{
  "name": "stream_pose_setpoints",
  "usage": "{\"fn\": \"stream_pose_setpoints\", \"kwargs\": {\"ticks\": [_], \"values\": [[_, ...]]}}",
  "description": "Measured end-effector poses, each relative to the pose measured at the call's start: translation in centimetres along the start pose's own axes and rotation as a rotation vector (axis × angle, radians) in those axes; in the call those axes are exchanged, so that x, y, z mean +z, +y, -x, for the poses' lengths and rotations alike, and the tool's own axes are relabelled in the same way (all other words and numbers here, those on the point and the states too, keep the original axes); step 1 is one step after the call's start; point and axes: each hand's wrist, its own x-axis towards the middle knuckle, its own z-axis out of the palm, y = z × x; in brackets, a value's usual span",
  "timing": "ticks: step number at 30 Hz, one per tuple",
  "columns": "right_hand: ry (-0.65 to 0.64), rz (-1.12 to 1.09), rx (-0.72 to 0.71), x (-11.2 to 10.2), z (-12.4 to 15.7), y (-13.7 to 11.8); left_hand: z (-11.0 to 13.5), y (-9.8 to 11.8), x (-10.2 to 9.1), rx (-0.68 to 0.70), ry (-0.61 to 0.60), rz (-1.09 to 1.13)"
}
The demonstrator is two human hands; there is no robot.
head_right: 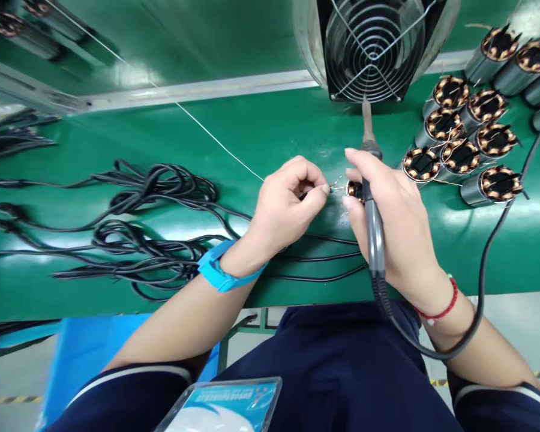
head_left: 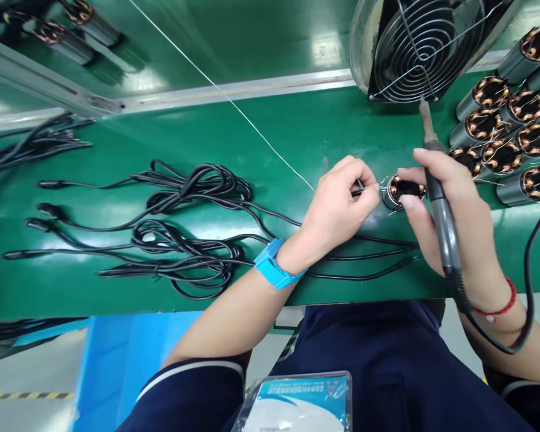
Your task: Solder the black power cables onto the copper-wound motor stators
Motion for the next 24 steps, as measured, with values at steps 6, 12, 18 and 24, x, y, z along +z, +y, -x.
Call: {"fn": "stream_pose_setpoints", "kwargs": {"ticks": [6,12,18,24], "values": [[0.079,-0.078,-0.006,1.7,0.6,0.8,0.0,0.0,0.0,-0.025,-0.006,0.034],[0.149,0.043,0.024,2.3,0.8,0.7,0.1,0.1,-0.2,-0.091,-0.055,0.196],[0.149,-0.01,-0.002,2.6,0.5,0.6,0.7,0.3,-0.5,0.072,-0.035,0.167],[0.171,-0.188,0.012,2.6,0.3,0.5,1.0,0.2,-0.6,0.264,-0.028,-0.03]]}}
